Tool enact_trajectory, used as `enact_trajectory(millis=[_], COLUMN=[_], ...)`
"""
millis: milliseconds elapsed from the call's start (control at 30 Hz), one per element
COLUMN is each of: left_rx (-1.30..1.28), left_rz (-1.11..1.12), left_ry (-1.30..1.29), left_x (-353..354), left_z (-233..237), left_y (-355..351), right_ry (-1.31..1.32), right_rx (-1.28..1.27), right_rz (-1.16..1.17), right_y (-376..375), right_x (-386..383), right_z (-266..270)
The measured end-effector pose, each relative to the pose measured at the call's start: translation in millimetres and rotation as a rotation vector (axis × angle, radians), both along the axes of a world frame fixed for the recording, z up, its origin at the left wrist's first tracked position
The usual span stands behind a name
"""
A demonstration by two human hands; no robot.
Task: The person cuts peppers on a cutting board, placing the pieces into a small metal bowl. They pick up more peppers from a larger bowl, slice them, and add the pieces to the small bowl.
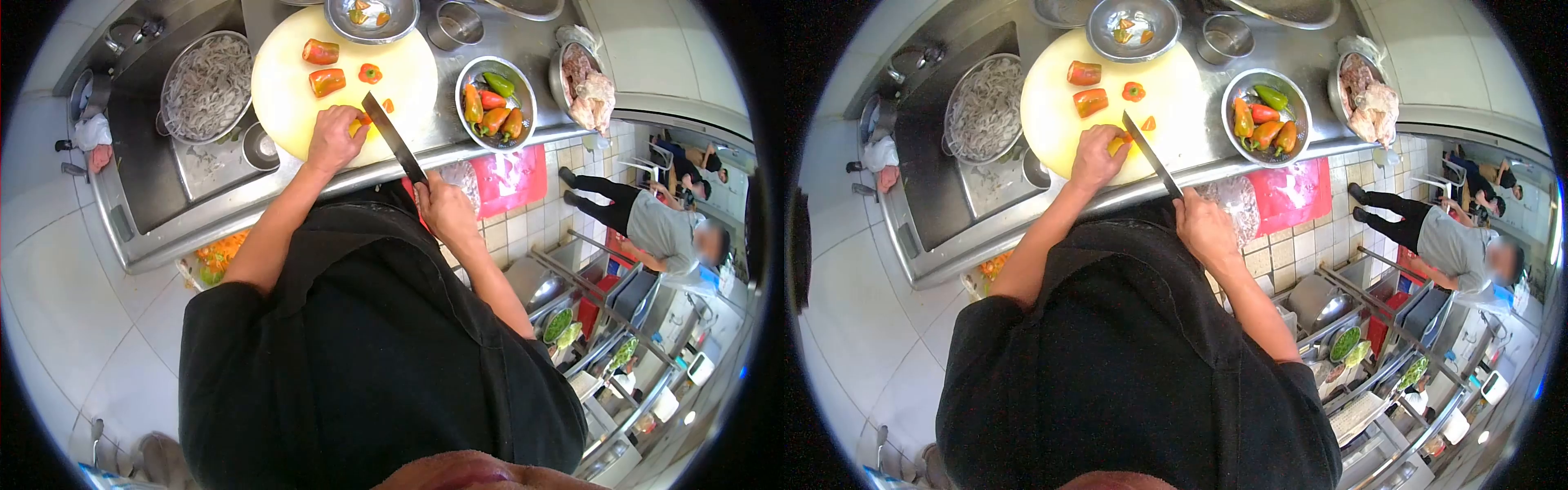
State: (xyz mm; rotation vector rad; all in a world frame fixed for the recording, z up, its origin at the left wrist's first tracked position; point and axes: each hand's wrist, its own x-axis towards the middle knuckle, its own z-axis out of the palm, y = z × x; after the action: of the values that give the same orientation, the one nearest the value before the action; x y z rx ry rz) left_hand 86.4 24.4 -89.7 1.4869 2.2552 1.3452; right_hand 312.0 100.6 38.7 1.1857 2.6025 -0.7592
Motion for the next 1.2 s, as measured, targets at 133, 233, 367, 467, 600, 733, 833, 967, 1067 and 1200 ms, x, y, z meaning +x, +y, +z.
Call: enact_trajectory(millis=[133,233,367,467,600,733,833,967,1067,1200], left_rx=[-0.016,0.043,-0.005,-0.028,-0.058,-0.103,-0.076,-0.001,0.075,0.026], left_rz=[0.001,0.010,0.003,0.021,-0.015,-0.078,-0.052,-0.022,0.025,0.084], left_ry=[0.000,0.025,0.014,-0.032,-0.022,0.027,-0.021,-0.106,-0.090,0.040], left_x=[0.4,1.4,1.0,2.2,8.0,17.7,21.0,12.6,-10.0,-65.4], left_z=[-1.6,-2.7,-2.5,1.0,2.2,-1.6,-4.6,7.3,42.7,81.4], left_y=[-0.9,0.4,0.1,3.1,20.7,43.0,50.8,56.6,78.7,116.5], right_ry=[-0.009,-0.009,0.048,0.315,0.189,0.282,0.230,0.252,0.280,0.411], right_rx=[-0.009,-0.033,-0.061,-0.125,-0.666,-0.896,-0.893,-0.873,-0.773,-0.671], right_rz=[0.038,0.066,0.110,0.055,-0.427,-0.497,-0.419,-0.346,-0.321,-0.298], right_y=[4.5,10.0,25.8,37.3,57.9,59.9,54.7,56.7,65.9,84.3], right_x=[0.9,-1.7,1.4,22.5,36.5,44.7,31.9,17.8,-0.3,-11.5], right_z=[-1.5,-6.9,-26.3,-39.9,-24.4,-61.6,-52.5,-28.4,6.2,17.6])
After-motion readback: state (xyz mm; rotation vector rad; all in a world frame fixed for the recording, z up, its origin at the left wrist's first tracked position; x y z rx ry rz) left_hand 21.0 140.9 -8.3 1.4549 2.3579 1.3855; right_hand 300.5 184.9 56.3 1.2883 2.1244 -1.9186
